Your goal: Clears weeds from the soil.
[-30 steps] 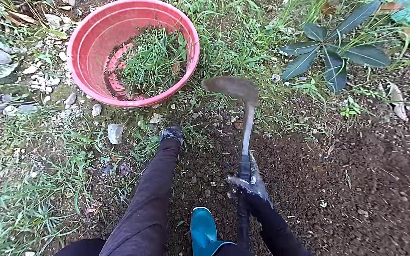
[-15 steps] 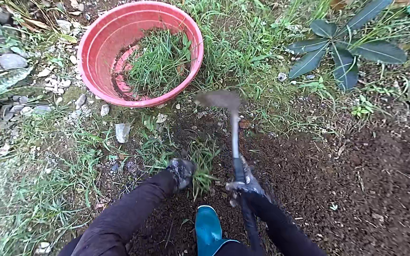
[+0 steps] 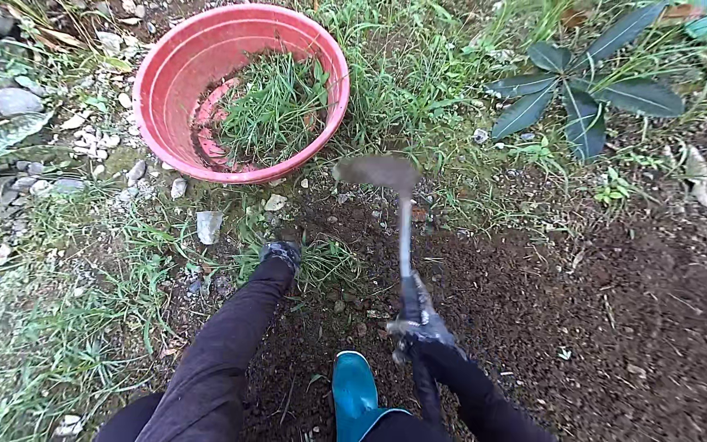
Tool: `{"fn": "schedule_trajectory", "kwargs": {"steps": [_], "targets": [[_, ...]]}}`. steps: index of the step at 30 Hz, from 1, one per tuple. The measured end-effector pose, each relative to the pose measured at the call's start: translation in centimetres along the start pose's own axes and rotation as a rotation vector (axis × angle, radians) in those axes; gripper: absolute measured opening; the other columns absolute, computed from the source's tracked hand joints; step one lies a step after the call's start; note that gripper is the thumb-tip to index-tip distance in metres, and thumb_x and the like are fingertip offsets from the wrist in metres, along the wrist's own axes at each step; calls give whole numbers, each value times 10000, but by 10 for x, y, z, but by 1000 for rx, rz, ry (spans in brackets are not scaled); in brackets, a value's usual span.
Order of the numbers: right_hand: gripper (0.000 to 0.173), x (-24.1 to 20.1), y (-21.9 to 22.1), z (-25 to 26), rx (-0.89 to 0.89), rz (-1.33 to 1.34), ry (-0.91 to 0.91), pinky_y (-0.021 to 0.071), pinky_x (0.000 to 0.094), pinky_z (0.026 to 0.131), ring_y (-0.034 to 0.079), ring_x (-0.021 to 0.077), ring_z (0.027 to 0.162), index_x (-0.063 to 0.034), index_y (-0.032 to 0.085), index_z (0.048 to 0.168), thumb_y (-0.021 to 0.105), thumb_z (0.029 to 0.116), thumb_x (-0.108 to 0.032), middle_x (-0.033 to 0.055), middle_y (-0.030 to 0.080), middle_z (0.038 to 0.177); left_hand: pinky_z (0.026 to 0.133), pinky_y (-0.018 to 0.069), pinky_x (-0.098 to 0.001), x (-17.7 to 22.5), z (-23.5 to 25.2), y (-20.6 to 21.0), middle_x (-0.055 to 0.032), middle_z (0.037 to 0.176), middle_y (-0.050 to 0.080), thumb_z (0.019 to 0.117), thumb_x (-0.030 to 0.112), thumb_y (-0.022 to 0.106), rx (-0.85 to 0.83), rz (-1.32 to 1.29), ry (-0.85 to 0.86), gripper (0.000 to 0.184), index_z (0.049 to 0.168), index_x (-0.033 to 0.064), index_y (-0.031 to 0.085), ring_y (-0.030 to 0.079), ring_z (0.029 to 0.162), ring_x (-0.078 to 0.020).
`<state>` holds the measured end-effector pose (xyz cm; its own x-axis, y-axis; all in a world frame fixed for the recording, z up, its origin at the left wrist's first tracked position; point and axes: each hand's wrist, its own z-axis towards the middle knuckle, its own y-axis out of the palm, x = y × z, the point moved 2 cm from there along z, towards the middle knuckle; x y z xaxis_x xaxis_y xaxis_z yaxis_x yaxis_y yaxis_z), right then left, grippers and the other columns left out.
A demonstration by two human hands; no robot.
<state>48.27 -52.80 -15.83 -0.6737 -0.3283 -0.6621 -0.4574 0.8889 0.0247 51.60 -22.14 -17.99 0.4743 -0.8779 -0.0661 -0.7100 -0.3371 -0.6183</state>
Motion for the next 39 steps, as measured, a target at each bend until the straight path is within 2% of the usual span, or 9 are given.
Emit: {"fn": "schedule_trajectory", "kwargs": {"steps": [5, 12, 16, 22, 25, 28, 31, 34, 39], "targets": [[1153, 38, -25, -25, -170, -361, 134, 556, 559, 700, 661, 355, 830, -293, 119, 1653, 806, 739, -137, 269, 622, 1212, 1077, 403, -654, -34, -27, 14, -252, 1337, 637, 984, 195, 579, 35, -40, 171, 378, 1318, 35, 652, 569, 1286, -444], [1080, -3, 8, -1, -6, -86, 37, 563, 426, 527, 622, 232, 607, -286, 61, 1643, 736, 833, -53, 167, 625, 1015, 1040, 426, -690, -32, -35, 10, -192, 1385, 630, 1003, 201, 586, -50, 19, 159, 388, 1380, 120, 628, 568, 1305, -423], [1131, 40, -18, -21, -197, -443, 99, 552, 607, 769, 674, 405, 904, -234, 108, 1656, 796, 760, -177, 288, 637, 1203, 1045, 434, -666, -31, -69, 20, -238, 1323, 645, 1006, 151, 581, -87, 11, 346, 352, 1334, 36, 638, 584, 1275, -435], [1022, 21, -55, -77, -247, -578, 34, 499, 611, 956, 644, 389, 1134, -174, 236, 1637, 798, 783, -201, 259, 598, 1364, 1025, 434, -658, 6, -133, 36, -317, 1273, 628, 1058, 97, 492, -402, 263, 563, 305, 1295, -50, 614, 581, 1238, -497], [1101, 2, -37, -62, -55, -306, -72, 589, 474, 653, 676, 262, 745, -188, 176, 1644, 815, 747, -172, 184, 667, 1120, 1067, 416, -671, 9, -125, 40, -315, 1353, 589, 1075, 143, 444, -321, 259, 485, 351, 1332, -47, 588, 532, 1300, -512], [1157, 4, -4, -31, 14, -70, -61, 577, 388, 497, 635, 188, 581, -265, 55, 1644, 764, 740, -130, 102, 635, 937, 1095, 418, -635, 6, -107, 38, -309, 1386, 563, 1082, 182, 438, -137, 30, 271, 445, 1478, -19, 471, 527, 1323, -483], [1101, 39, 2, -8, -137, -377, 86, 558, 553, 661, 661, 353, 746, -273, 110, 1654, 779, 796, -96, 270, 653, 1102, 1099, 439, -595, -6, -73, 18, -213, 1627, 376, 1091, 141, 434, 66, -131, 148, 546, 1620, 96, 304, 534, 1360, -438], [1104, 37, -9, -15, -145, -358, 79, 549, 498, 615, 638, 308, 722, -277, 155, 1650, 787, 761, -101, 249, 640, 1139, 1037, 459, -664, -26, -21, 23, -277, 1673, 214, 1040, 86, 512, 81, -58, -11, 743, 1666, 128, 115, 502, 1357, -515], [1138, -5, -2, -16, 77, -22, -81, 571, 408, 522, 630, 202, 612, -261, 83, 1645, 762, 742, -129, 130, 633, 1009, 988, 477, -677, -34, -24, 33, -268, 1350, 617, 1008, 187, 575, -3, -37, -81, 404, 1370, 7, 580, 594, 1249, -466]]}}
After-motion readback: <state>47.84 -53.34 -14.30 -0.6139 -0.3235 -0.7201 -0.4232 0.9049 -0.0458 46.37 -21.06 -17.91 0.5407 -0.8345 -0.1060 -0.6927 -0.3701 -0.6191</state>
